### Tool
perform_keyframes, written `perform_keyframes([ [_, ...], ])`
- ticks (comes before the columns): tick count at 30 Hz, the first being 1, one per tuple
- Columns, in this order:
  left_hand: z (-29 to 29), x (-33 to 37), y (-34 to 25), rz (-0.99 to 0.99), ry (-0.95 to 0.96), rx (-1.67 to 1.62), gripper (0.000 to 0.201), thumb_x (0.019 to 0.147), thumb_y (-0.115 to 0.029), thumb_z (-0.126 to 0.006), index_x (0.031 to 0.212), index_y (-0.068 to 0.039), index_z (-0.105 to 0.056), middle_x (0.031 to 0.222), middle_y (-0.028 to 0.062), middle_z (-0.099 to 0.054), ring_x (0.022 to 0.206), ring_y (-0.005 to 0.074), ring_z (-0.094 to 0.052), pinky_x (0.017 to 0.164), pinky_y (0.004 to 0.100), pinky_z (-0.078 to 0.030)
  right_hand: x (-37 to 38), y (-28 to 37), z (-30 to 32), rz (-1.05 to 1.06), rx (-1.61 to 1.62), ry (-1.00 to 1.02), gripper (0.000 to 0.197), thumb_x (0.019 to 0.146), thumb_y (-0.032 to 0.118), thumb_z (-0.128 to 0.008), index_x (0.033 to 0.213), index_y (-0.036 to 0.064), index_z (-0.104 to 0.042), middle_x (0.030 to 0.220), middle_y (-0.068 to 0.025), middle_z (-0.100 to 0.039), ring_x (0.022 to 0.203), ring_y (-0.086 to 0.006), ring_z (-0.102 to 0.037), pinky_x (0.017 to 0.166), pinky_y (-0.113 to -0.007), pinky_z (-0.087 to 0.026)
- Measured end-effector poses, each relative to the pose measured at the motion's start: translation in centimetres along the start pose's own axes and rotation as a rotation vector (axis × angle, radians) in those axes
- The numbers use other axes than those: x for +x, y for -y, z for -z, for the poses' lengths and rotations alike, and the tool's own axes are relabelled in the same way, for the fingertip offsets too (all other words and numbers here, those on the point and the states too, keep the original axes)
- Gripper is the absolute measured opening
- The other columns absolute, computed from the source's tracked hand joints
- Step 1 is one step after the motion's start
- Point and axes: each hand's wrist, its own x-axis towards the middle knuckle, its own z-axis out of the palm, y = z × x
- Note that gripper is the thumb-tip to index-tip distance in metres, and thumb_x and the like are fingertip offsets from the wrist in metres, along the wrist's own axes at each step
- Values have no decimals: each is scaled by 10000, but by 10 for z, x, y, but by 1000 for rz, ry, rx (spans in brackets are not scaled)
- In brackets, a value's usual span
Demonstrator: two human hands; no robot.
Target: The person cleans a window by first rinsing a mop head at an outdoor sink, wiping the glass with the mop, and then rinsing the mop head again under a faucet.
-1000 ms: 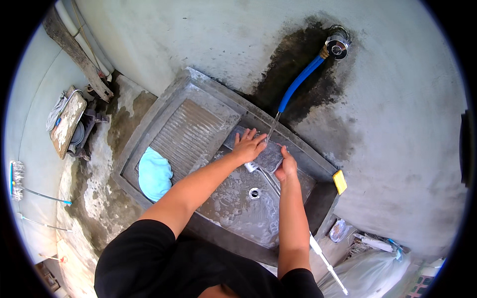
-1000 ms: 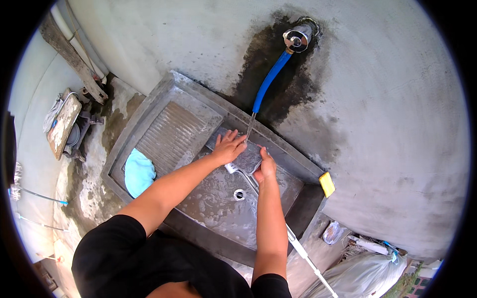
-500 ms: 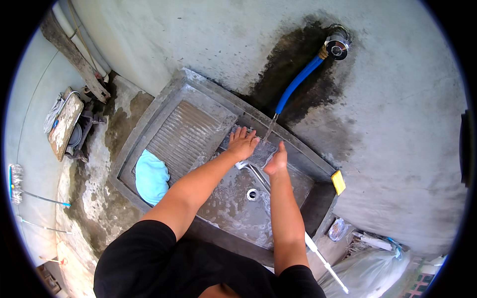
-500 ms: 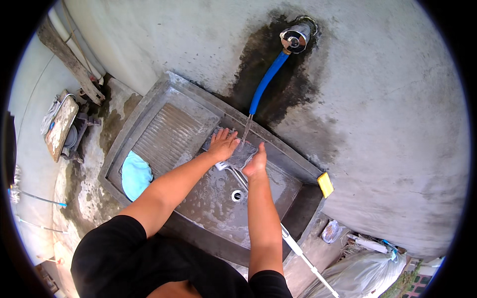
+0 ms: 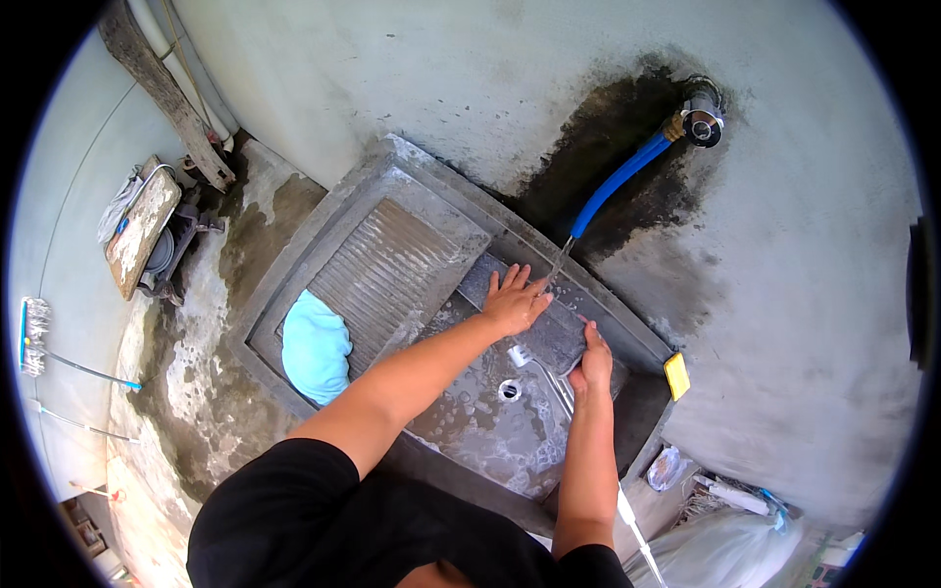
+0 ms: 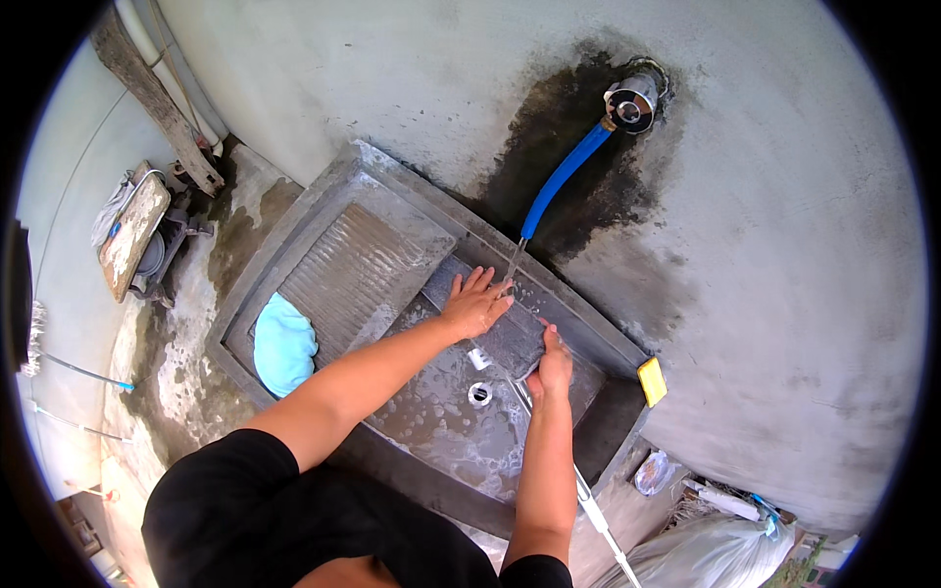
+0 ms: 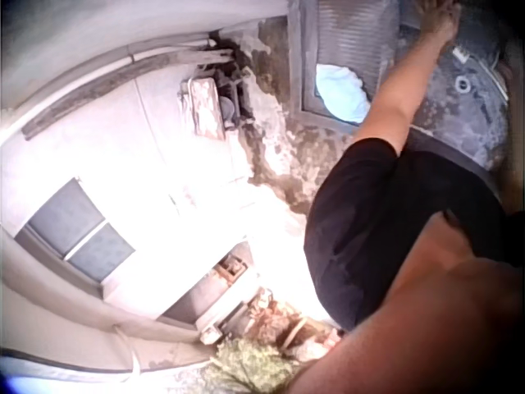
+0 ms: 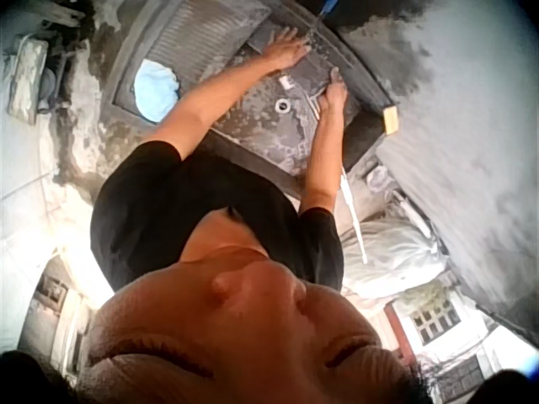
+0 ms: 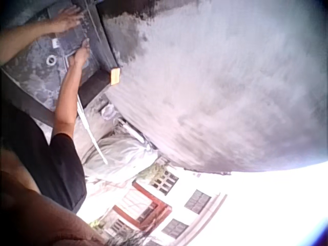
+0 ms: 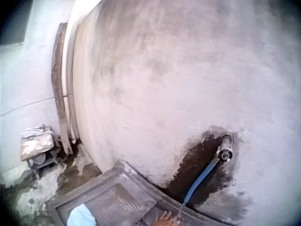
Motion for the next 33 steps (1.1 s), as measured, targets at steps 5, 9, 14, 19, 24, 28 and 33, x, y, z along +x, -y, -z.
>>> perform_keyframes([
  [5, -4, 17, 31, 115, -63, -68, 550, 885, -527, -247, 1338, -230, -344, 1407, 169, -238, 1324, 329, -132, 1063, 467, -88, -56, 53, 59, 82, -20, 14, 388, 939, 275, -359, 1118, -35, -507, 1072, -158, -575, 965, -263, -570, 853, -380, -456],
  [9, -6, 10, 1, 151, -22, -37, 613, 895, -502, -227, 1382, -129, -226, 1415, 230, -149, 1326, 360, -89, 1066, 464, -76, -76, 67, 58, 108, -21, -35, 402, 934, 293, -366, 1118, -37, -506, 1068, -162, -577, 961, -264, -574, 845, -381, -464],
  [14, -13, -37, -70, -12, 23, -12, 607, 905, -458, -249, 1368, -65, -226, 1418, 231, -134, 1324, 380, -60, 1033, 555, -42, -32, 31, 44, 45, -2, 2, 386, 937, 280, -368, 1126, -33, -493, 1042, -145, -578, 941, -250, -573, 852, -362, -453],
  [19, -12, -41, -67, -294, 30, -15, 594, 902, -478, -262, 1366, -106, -253, 1421, 186, -186, 1328, 342, -104, 1033, 550, -50, 12, -5, 8, -29, -42, -31, 395, 934, 307, -376, 1140, -11, -488, 1130, -147, -536, 1016, -253, -528, 899, -382, -417],
  [24, 14, -1, 14, 150, 49, -36, 601, 890, -496, -285, 1357, -117, -292, 1423, 171, -196, 1332, 320, -117, 1050, 511, -63, 46, -25, -21, -263, 153, 110, 364, 931, 307, -372, 1100, 16, -511, 1084, -146, -565, 988, -283, -540, 900, -413, -410],
  [28, -7, -4, 15, 263, -47, 40, 622, 892, -472, -284, 1346, -47, -284, 1415, 212, -183, 1325, 354, -114, 1057, 491, -73, 60, -42, -49, -316, 164, -35, 385, 919, 351, -376, 1066, 21, -511, 1037, -146, -582, 949, -289, -557, 890, -428, -417],
  [33, -4, -17, -11, -183, 91, 24, 599, 897, -458, -267, 1350, -66, -284, 1409, 220, -190, 1321, 359, -123, 1059, 482, -75, 58, -39, -42, -419, 407, 74, 466, 918, 404, -337, 1168, 22, -436, 1068, -157, -571, 1004, -304, -535, 923, -463, -381],
])
